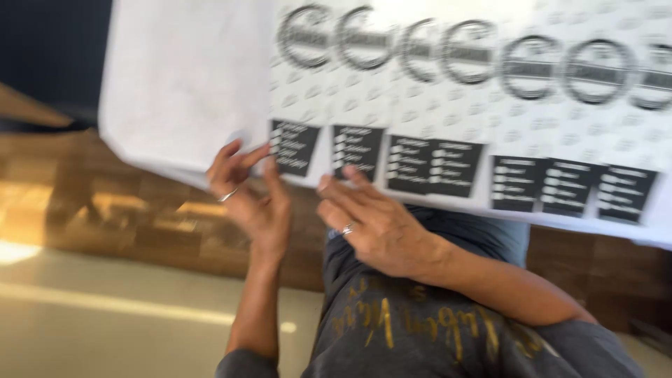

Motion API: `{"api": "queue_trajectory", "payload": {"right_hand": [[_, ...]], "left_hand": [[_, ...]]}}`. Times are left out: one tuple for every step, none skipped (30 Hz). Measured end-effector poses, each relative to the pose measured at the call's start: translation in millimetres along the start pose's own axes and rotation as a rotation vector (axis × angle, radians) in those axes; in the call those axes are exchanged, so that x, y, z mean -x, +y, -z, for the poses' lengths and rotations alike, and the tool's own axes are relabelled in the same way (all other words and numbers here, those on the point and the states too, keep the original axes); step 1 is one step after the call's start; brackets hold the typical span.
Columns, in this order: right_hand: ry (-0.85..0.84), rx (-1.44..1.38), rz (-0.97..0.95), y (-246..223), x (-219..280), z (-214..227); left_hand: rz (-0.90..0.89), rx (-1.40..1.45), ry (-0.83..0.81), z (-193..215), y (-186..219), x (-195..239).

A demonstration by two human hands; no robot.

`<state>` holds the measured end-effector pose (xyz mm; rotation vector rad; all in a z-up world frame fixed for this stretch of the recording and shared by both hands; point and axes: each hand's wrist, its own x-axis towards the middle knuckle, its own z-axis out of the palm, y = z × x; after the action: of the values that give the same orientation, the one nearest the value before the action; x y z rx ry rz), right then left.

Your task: Applying glue to the edges of paper sleeves and stacking them for assembly.

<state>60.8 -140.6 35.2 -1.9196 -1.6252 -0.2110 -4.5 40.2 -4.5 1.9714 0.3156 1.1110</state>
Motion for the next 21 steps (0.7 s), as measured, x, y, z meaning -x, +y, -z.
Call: {"api": "queue_trajectory", "payload": {"right_hand": [[0.017, -0.158, -0.009, 3.1, 0.5, 8.5], [0.043, -0.327, -0.019, 4.1, 1.8, 14.1], [0.05, -0.299, -0.05, 5.4, 6.2, 30.8], [0.081, -0.339, -0.057, 6.8, 8.7, 46.1], [0.112, -0.377, -0.062, 7.1, 10.5, 60.8], [0.122, -0.364, -0.077, 12.0, 20.1, 69.6], [0.23, -0.305, -0.115, 16.1, 29.3, 77.9], [0.337, -0.247, -0.141, 20.8, 37.9, 86.4], [0.345, -0.235, -0.146, 25.4, 54.1, 96.8], [0.376, -0.148, -0.27, 30.4, 69.0, 106.3], [0.406, -0.061, -0.395, 35.2, 83.9, 115.1], [0.414, -0.06, -0.397, 38.6, 100.3, 125.2], [0.392, 0.053, -0.488, 42.0, 117.2, 134.6], [0.365, 0.161, -0.585, 43.2, 135.3, 143.0], [0.371, 0.157, -0.595, 41.9, 149.4, 151.2], [0.375, 0.219, -0.612, 40.5, 163.4, 158.6], [0.379, 0.281, -0.629, 38.8, 177.3, 165.3], [0.377, 0.271, -0.632, 37.8, 194.7, 164.5], [0.376, 0.29, -0.591, 36.4, 211.6, 163.6], [0.378, 0.31, -0.543, 37.5, 227.2, 163.4], [0.378, 0.301, -0.539, 33.2, 225.1, 157.6]], "left_hand": [[-0.029, -0.068, 0.025, -3.5, 0.5, 0.5], [-0.057, -0.146, 0.046, -3.6, 0.3, 2.2], [-0.061, -0.111, 0.022, -7.4, -1.1, 5.7], [-0.078, -0.07, 0.017, -9.0, -3.3, 7.7], [-0.095, -0.03, 0.011, -9.8, -6.2, 9.3], [-0.101, -0.014, -0.004, -12.1, -3.1, 9.5], [-0.11, -0.022, -0.035, -13.5, -0.5, 9.3], [-0.123, -0.036, -0.056, -14.3, 2.5, 9.0], [-0.132, -0.025, -0.062, -16.1, 4.8, 10.3], [-0.133, -0.056, -0.066, -16.5, 6.6, 10.8], [-0.135, -0.086, -0.07, -16.6, 8.0, 11.3], [-0.142, -0.085, -0.074, -16.7, 9.9, 9.0], [-0.167, -0.088, -0.075, -16.9, 11.4, 7.0], [-0.188, -0.093, -0.082, -15.3, 13.7, 6.4], [-0.191, -0.095, -0.093, -17.1, 14.1, 8.0], [-0.306, -0.129, -0.144, -16.9, 15.0, 11.4], [-0.422, -0.161, -0.196, -16.1, 15.4, 14.9], [-0.418, -0.169, -0.202, -20.4, 21.1, 23.3], [-0.466, -0.108, -0.299, -24.0, 26.8, 31.3], [-0.514, -0.047, -0.388, -28.9, 32.2, 38.3], [-0.512, -0.056, -0.387, -44.0, 43.5, 40.0]]}}
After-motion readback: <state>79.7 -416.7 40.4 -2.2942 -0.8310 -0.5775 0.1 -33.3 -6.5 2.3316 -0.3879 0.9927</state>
